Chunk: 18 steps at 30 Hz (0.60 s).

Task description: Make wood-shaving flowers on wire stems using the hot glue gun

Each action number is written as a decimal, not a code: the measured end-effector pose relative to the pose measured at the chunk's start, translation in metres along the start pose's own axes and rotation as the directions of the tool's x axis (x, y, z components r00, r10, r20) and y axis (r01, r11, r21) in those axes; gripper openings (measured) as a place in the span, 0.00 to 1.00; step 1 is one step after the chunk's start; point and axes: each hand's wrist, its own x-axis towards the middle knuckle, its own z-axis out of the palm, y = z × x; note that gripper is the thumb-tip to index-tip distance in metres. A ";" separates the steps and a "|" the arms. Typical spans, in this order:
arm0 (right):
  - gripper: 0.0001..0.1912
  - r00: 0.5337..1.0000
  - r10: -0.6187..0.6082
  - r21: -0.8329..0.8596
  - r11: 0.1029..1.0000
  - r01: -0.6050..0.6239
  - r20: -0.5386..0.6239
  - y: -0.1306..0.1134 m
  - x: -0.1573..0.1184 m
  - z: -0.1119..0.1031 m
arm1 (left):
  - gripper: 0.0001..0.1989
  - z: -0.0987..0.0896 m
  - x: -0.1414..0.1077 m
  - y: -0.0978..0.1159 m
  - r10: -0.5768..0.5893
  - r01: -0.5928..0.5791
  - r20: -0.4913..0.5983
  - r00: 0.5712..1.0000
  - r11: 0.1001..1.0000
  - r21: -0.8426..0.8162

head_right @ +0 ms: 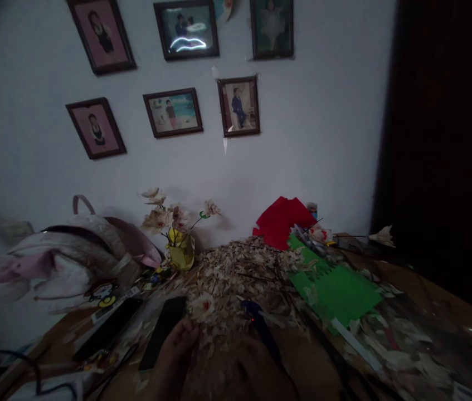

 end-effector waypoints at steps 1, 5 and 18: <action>0.06 1.000 -0.010 -0.013 1.000 0.010 -0.002 -0.002 -0.003 -0.002 | 0.22 -0.001 0.001 -0.004 -0.009 0.009 0.018 1.000 1.000 -0.007; 0.13 0.999 -0.046 -0.047 0.998 0.046 0.005 0.014 0.003 -0.002 | 0.23 -0.007 0.010 -0.015 0.011 -0.011 0.033 0.999 1.000 -0.014; 0.18 0.999 -0.043 0.253 0.966 0.046 -0.015 0.027 0.023 0.010 | 0.20 -0.004 0.006 -0.020 -0.041 0.046 0.124 0.991 0.998 -0.041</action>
